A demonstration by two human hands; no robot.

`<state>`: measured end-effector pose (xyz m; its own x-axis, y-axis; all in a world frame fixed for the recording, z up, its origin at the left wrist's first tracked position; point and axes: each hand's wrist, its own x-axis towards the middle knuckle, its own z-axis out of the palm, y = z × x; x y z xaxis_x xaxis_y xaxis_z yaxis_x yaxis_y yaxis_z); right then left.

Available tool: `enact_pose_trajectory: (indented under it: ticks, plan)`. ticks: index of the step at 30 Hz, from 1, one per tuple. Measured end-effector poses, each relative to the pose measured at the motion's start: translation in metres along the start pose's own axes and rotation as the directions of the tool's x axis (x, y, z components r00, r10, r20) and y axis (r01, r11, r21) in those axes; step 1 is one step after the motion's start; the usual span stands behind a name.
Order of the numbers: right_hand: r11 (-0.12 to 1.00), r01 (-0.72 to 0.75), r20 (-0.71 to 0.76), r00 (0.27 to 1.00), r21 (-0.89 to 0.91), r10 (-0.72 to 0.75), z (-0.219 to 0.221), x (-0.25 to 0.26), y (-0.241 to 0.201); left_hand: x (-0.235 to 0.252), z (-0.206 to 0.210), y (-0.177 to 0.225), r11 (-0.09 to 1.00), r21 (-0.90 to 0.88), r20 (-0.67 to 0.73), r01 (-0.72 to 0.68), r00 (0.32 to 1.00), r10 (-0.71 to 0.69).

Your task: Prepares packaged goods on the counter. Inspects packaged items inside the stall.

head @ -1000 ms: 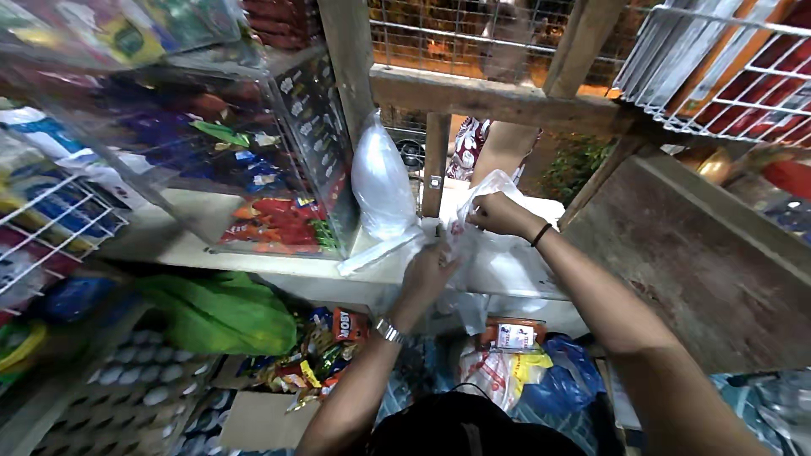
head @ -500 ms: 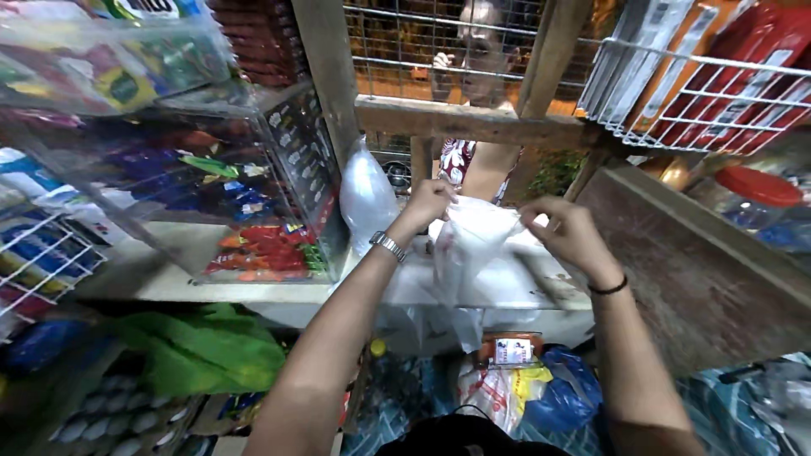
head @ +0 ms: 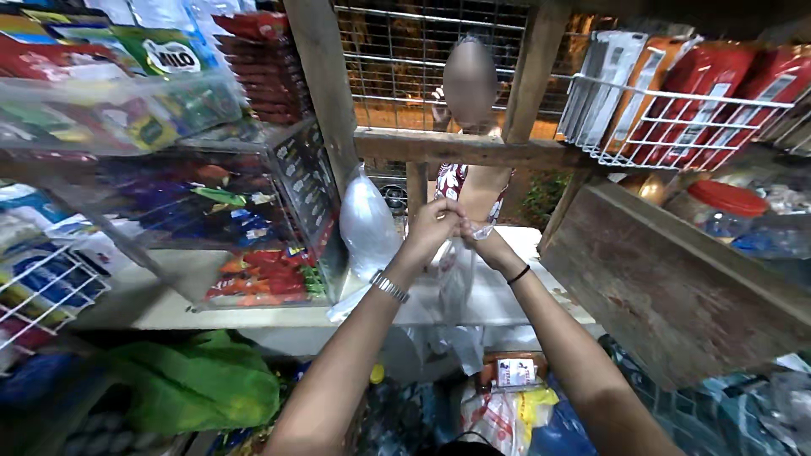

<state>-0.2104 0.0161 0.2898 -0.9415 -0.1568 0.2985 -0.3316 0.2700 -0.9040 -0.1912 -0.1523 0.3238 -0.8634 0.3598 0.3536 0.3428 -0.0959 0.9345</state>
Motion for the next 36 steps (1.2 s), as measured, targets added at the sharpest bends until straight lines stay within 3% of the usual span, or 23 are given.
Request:
enact_pose_trajectory:
  ticks: [2,4,8,13,16,19,22,24,28,33,36]
  plan:
    - [0.999,-0.044,0.075,0.996,0.006,0.043,-0.013,0.006,-0.003,0.000,-0.013,-0.018,0.994,-0.056,-0.037,-0.095,0.995,0.093]
    - [0.999,-0.032,0.155,0.988,0.042,0.025,-0.024,0.011,0.005,-0.002,-0.027,-0.049,0.994,0.016,-0.068,-0.107,0.992,0.108]
    - [0.993,0.011,0.266,0.963,0.115,-0.042,-0.030,0.013,0.011,-0.009,-0.033,-0.115,0.924,0.378,0.119,0.064,0.986,-0.117]
    - [0.992,0.046,0.322,0.943,0.114,-0.081,-0.029,0.015,0.002,-0.017,-0.006,-0.115,0.844,0.519,0.188,0.134,0.945,-0.266]
    - [0.995,0.100,0.250,0.963,-0.004,-0.096,-0.042,0.015,0.000,-0.013,0.003,-0.129,0.837,0.530,0.149,0.136,0.956,-0.251]
    - [0.974,0.204,0.045,0.979,-0.101,-0.200,-0.063,0.003,-0.023,-0.015,0.011,-0.139,0.848,0.492,0.063,0.197,0.963,-0.260]
    - [0.888,0.329,-0.092,0.922,-0.321,-0.375,-0.084,-0.006,-0.055,-0.018,0.013,-0.138,0.866,0.456,0.035,0.205,0.968,-0.248]
    - [0.763,0.335,-0.022,0.909,-0.553,-0.415,-0.088,-0.010,-0.069,-0.019,0.013,-0.139,0.871,0.455,0.041,0.185,0.973,-0.228]
    - [0.503,0.294,0.174,0.947,-0.813,-0.271,-0.064,-0.004,-0.071,-0.019,0.014,-0.141,0.892,0.423,0.032,0.162,0.981,-0.193]
    - [0.522,0.407,0.260,0.906,-0.749,-0.334,-0.066,-0.015,-0.088,-0.019,0.011,-0.146,0.923,0.359,-0.033,0.137,0.990,-0.134]
    - [0.591,0.447,0.344,0.894,-0.672,-0.286,-0.074,-0.020,-0.092,-0.019,0.010,-0.142,0.971,0.240,-0.092,-0.019,0.995,0.042]
